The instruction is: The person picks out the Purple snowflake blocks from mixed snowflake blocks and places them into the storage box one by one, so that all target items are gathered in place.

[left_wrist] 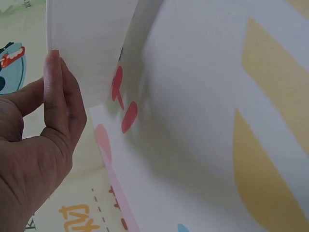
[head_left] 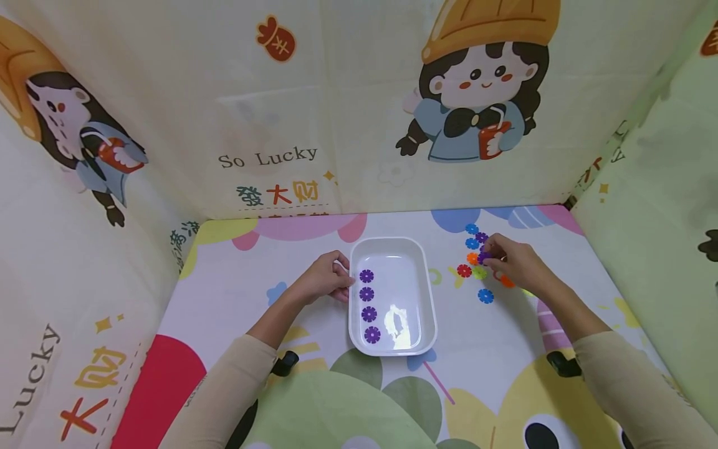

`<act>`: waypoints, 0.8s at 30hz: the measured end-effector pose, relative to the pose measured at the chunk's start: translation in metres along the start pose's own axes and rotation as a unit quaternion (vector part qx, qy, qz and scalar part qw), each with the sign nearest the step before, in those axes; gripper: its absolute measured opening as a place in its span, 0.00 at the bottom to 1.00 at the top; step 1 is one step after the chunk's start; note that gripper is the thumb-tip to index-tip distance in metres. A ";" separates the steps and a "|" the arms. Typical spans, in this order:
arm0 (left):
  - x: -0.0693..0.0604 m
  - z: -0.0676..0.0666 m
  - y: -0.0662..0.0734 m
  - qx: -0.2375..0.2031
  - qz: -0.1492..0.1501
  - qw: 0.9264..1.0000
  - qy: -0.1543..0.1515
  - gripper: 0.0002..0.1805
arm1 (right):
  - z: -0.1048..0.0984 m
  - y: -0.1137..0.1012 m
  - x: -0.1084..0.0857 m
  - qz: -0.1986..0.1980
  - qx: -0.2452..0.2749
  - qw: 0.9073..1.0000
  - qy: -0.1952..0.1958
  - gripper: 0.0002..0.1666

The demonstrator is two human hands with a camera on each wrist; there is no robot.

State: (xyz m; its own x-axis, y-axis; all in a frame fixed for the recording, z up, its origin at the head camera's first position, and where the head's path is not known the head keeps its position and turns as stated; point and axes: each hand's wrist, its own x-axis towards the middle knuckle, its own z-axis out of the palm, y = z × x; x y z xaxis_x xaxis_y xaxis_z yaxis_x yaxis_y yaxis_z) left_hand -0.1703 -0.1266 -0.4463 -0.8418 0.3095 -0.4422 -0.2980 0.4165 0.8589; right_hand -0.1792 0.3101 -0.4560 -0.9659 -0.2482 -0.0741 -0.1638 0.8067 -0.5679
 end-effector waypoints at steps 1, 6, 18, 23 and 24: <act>0.000 0.000 0.000 0.000 0.000 1.000 0.000 0.18 | -0.001 -0.004 0.000 -0.001 0.004 1.000 -0.003 0.14; -0.001 0.000 -0.001 0.002 0.002 1.000 0.002 0.18 | -0.002 -0.019 0.004 -0.013 0.016 1.000 -0.012 0.14; 0.000 0.001 0.000 0.007 0.005 1.000 0.004 0.18 | 0.001 -0.055 0.010 -0.053 0.035 0.997 -0.036 0.13; 0.001 0.000 0.000 0.004 0.003 1.000 0.002 0.18 | 0.006 -0.072 0.010 -0.062 0.050 0.996 -0.048 0.13; 0.001 0.000 0.000 0.003 0.002 1.000 0.002 0.18 | 0.008 -0.074 0.010 -0.063 0.052 0.995 -0.051 0.13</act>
State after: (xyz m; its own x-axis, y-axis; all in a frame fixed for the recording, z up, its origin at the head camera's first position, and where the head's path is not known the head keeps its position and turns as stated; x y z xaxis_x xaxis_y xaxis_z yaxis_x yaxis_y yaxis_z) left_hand -0.1709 -0.1264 -0.4468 -0.8442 0.3083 -0.4386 -0.2922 0.4213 0.8586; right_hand -0.1753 0.2434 -0.4207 -0.9130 -0.4007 -0.0765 -0.2552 0.7072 -0.6593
